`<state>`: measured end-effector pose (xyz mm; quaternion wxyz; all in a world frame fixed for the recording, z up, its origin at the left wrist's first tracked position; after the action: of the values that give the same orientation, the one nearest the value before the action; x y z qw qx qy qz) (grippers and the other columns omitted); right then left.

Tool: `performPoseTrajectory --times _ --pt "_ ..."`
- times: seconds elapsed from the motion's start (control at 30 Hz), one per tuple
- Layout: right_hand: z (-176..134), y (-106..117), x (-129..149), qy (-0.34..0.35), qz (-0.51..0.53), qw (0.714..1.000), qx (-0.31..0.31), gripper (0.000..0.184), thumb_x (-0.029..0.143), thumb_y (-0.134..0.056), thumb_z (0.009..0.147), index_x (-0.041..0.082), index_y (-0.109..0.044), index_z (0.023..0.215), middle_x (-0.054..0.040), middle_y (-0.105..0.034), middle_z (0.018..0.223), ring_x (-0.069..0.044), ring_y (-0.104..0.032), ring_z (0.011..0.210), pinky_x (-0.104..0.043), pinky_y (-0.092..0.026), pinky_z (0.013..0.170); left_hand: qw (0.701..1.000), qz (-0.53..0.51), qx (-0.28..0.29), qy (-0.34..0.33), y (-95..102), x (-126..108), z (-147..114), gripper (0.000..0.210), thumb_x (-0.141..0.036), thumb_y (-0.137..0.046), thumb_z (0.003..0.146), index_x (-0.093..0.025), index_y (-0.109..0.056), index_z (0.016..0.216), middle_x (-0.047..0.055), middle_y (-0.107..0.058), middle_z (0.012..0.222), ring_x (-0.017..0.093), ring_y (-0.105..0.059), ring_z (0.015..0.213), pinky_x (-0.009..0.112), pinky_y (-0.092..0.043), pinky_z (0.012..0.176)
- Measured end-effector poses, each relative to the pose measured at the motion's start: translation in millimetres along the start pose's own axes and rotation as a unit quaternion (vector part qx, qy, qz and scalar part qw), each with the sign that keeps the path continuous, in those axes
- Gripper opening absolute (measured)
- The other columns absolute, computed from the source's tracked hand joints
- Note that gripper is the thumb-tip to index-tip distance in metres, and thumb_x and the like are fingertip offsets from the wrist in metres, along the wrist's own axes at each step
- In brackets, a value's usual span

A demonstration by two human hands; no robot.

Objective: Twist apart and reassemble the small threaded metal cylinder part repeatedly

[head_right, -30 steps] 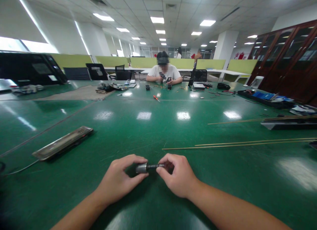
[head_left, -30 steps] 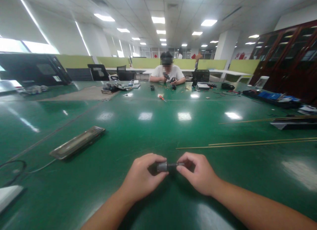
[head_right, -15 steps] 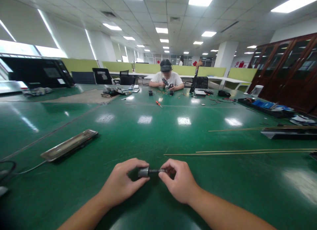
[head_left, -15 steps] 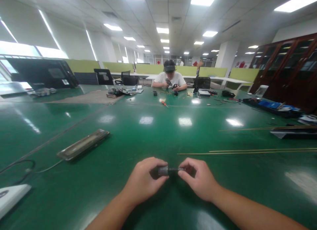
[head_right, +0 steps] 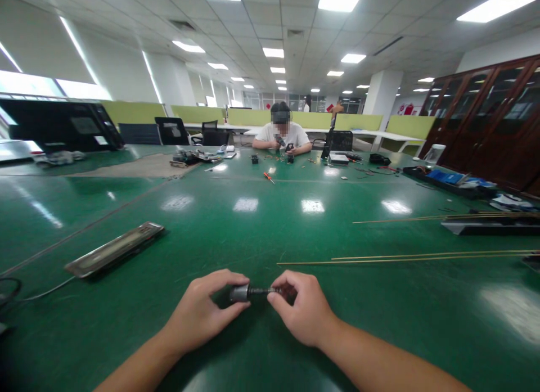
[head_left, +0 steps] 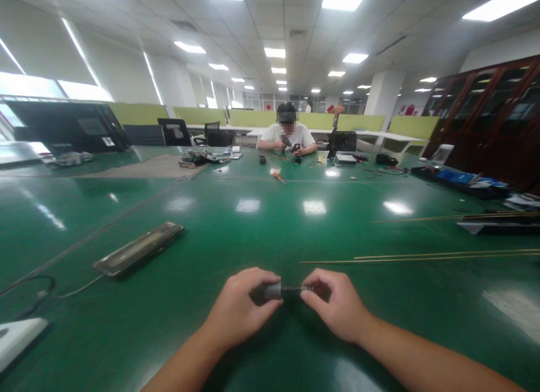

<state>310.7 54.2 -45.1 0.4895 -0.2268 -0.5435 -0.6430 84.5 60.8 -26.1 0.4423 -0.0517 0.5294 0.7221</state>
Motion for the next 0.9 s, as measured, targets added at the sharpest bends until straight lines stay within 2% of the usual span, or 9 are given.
performPoseTrajectory --times 0.43,0.73,0.9 --pt "0.5 1.8 0.9 -0.005 0.004 1.000 -0.004 0.009 0.025 -0.066 0.083 0.017 -0.070 0.081 -0.0019 -0.068 0.071 -0.015 -0.061 0.065 -0.024 -0.044 0.062 1.000 0.013 -0.007 -0.002 2.9 1.1 0.9 0.021 -0.025 -0.074 0.077 -0.025 -0.070 0.098 0.002 -0.075 0.093 0.019 -0.070 0.085 0.031 -0.054 0.079" --pt "0.8 2.7 0.4 -0.007 0.010 1.000 -0.018 0.008 0.025 -0.066 0.083 0.018 -0.070 0.081 -0.0019 -0.069 0.072 -0.016 -0.061 0.066 -0.025 -0.045 0.063 1.000 0.020 -0.003 0.010 4.8 2.2 0.8 0.021 -0.027 -0.074 0.078 -0.025 -0.071 0.099 0.001 -0.074 0.093 0.019 -0.070 0.086 0.031 -0.053 0.080" --pt "0.0 0.5 -0.6 -0.009 0.014 1.000 -0.018 0.008 0.024 -0.067 0.083 0.017 -0.071 0.082 -0.0022 -0.069 0.073 -0.016 -0.062 0.068 -0.025 -0.046 0.065 0.997 0.035 -0.044 0.046 9.0 6.1 2.8 0.022 -0.030 -0.075 0.077 -0.024 -0.071 0.097 0.001 -0.073 0.092 0.020 -0.069 0.086 0.032 -0.053 0.079"
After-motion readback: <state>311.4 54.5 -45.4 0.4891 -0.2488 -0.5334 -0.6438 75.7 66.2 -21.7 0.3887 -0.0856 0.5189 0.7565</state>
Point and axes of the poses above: each hand's wrist, its own z-axis towards the middle knuckle, its own y-axis out of the back of the hand, x = y × z, the point moved 1 cm from there along z, towards the middle knuckle
